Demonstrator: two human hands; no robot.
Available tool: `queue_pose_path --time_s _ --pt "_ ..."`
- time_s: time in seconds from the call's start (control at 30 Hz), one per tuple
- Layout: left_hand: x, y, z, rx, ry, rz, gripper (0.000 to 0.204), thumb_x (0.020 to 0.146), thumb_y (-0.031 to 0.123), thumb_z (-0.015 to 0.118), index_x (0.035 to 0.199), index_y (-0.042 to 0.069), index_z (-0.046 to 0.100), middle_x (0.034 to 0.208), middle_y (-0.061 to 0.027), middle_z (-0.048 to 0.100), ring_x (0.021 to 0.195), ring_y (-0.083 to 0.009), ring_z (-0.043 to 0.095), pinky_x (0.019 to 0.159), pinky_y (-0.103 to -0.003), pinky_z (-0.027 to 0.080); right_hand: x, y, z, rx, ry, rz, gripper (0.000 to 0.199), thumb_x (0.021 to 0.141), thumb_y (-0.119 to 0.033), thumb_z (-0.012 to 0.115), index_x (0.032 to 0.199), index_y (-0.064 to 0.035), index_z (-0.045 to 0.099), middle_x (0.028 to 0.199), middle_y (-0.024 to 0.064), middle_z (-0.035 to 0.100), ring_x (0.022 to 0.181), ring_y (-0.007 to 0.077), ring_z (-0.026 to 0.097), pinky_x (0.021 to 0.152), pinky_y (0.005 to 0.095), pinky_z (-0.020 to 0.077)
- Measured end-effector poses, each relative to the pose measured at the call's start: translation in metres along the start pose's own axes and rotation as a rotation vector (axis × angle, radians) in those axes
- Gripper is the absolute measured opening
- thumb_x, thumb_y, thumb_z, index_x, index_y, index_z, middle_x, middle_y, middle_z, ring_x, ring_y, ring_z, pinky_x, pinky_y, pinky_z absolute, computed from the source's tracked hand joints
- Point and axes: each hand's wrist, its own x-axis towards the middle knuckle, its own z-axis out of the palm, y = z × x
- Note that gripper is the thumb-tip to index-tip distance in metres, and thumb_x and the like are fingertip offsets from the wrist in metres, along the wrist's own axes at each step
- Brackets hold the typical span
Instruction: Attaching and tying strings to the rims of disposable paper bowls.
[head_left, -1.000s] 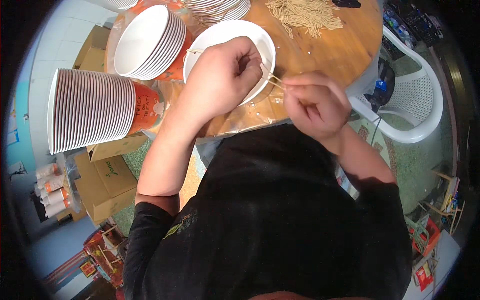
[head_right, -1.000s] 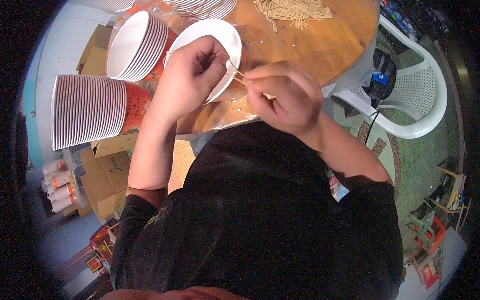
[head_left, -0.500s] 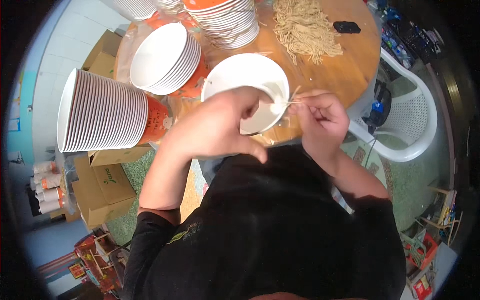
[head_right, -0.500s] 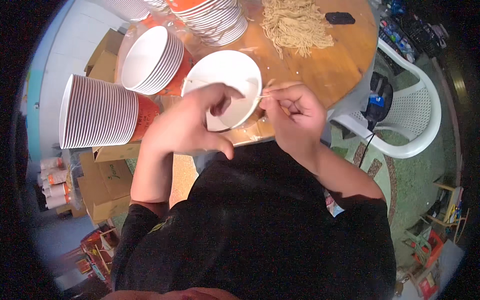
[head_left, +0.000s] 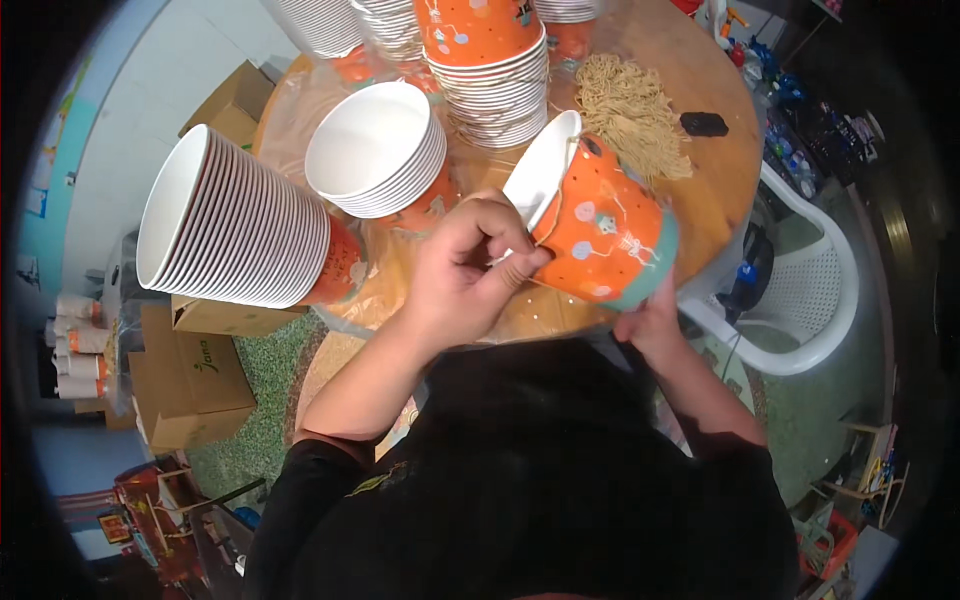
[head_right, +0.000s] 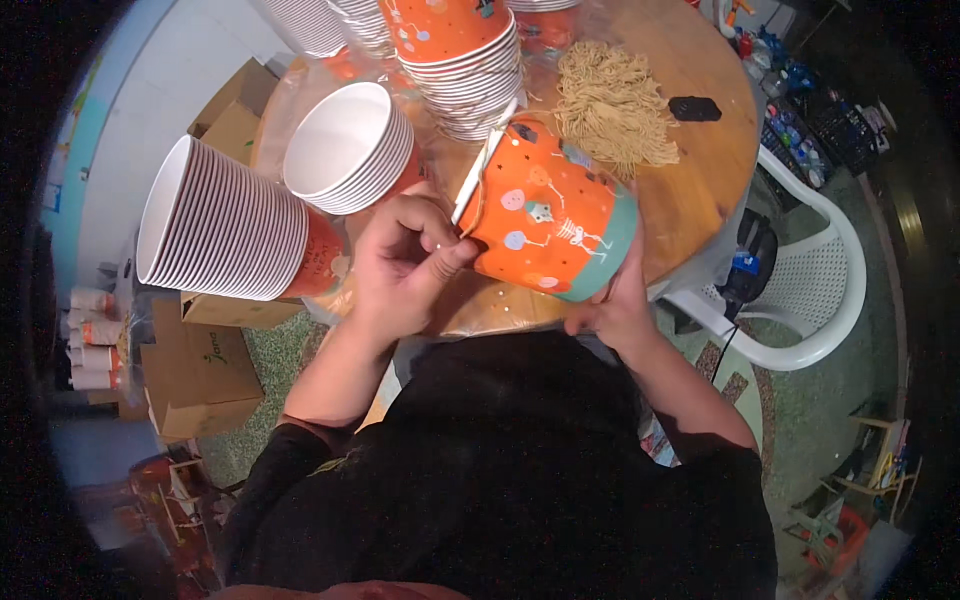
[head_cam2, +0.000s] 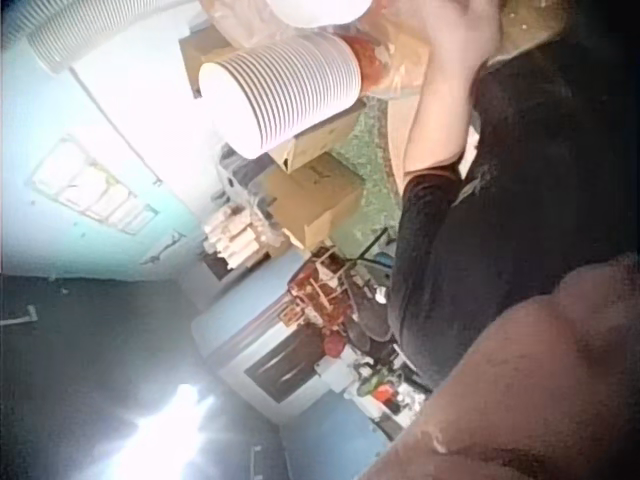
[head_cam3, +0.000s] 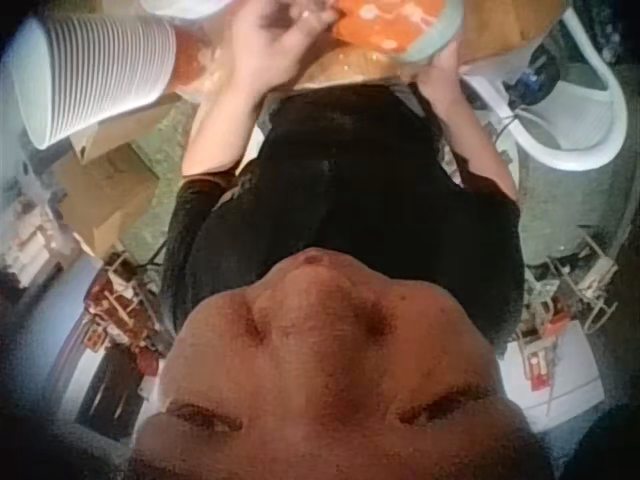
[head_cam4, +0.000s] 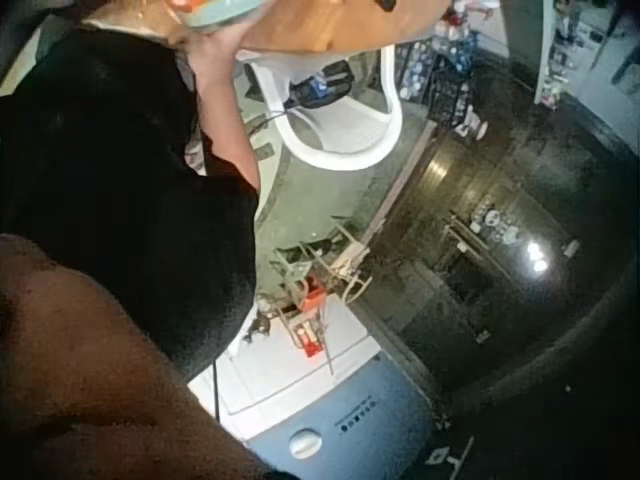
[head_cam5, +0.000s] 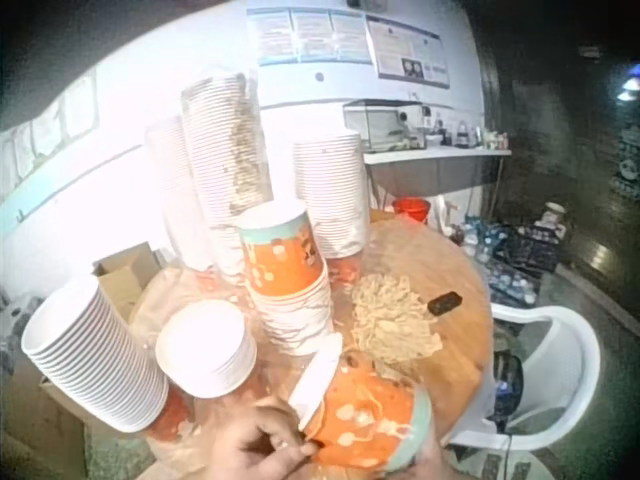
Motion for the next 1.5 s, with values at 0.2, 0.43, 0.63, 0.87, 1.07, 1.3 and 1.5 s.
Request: queue_pose_path --time_s 0.2,0.43,0.63,0.87,1.07,1.3,1.5 --pt "0.01 -0.014 0.016 -0.124 0.262 0.04 0.036 0.099 -0.009 0.078 0.119 0.005 0.052 0.111 -0.0039 0.054 0.099 -0.0113 0.055 0.091 -0.026 0.05 0.043 -0.017 0.003 -0.136 0.128 -0.111 0.14 0.082 -0.03 0.102 0.178 -0.009 0.003 0.177 0.0149 0.029 0.162 0.0313 0.039 0.131 0.053 0.0405" --pt "0.051 -0.003 -0.007 -0.313 0.32 -0.148 0.051 0.103 -0.007 0.074 0.145 0.0 0.048 0.127 -0.0089 0.061 0.117 -0.0151 0.063 0.103 -0.029 0.055 0.17 -0.088 0.005 -0.619 0.086 -0.459 0.106 0.093 -0.013 0.09 0.17 0.0034 0.019 0.163 0.021 0.047 0.148 0.0292 0.055 0.123 0.0442 0.0486" --pt "0.142 0.004 -0.008 -0.681 0.426 -0.072 0.05 0.105 0.007 0.07 0.148 -0.005 0.047 0.137 -0.0205 0.064 0.127 -0.0298 0.066 0.113 -0.046 0.055 0.337 -0.124 0.003 -1.433 0.178 -0.886 0.084 0.084 -0.05 0.094 0.141 0.0063 0.068 0.135 0.0258 0.068 0.136 0.038 0.064 0.119 0.0463 0.0501" --pt "0.153 -0.031 -0.045 -0.916 0.621 -0.144 0.029 0.106 0.008 0.065 0.13 -0.005 0.054 0.13 -0.0213 0.066 0.125 -0.0341 0.065 0.116 -0.049 0.054 0.375 -0.148 0.117 -1.416 -0.182 -0.482 0.082 0.087 -0.067 0.084 0.124 0.0058 0.08 0.127 0.0312 0.077 0.12 0.0433 0.074 0.106 0.0467 0.0577" --pt "0.105 -0.022 -0.031 -0.862 0.558 -0.285 0.039 0.107 0.011 0.066 0.141 -0.002 0.052 0.137 -0.0168 0.063 0.13 -0.0277 0.063 0.118 -0.046 0.053 0.399 -0.115 0.108 -1.708 -0.407 -0.347 0.086 0.087 -0.078 0.075 0.116 0.0023 0.083 0.114 0.0297 0.079 0.108 0.0454 0.077 0.098 0.0488 0.0606" --pt "-0.011 -0.035 -0.02 0.1 0.405 0.082 0.045 0.097 -0.008 0.074 0.137 0.0 0.056 0.151 -0.0162 0.055 0.131 -0.0215 0.062 0.112 -0.036 0.052 0.394 -0.101 0.104 -1.704 -0.349 -0.307 0.086 0.086 -0.08 0.075 0.117 -0.0008 0.084 0.116 0.026 0.081 0.109 0.0445 0.077 0.097 0.0485 0.0609" --pt "-0.069 -0.062 -0.046 0.742 0.472 0.154 0.049 0.093 -0.001 0.083 0.133 0.003 0.054 0.152 -0.02 0.05 0.141 -0.0323 0.055 0.122 -0.045 0.045 0.381 -0.094 0.126 -1.877 -0.411 -0.154 0.072 0.087 -0.068 0.081 0.117 -0.0024 0.085 0.121 0.0239 0.081 0.114 0.0412 0.077 0.107 0.0515 0.0569"
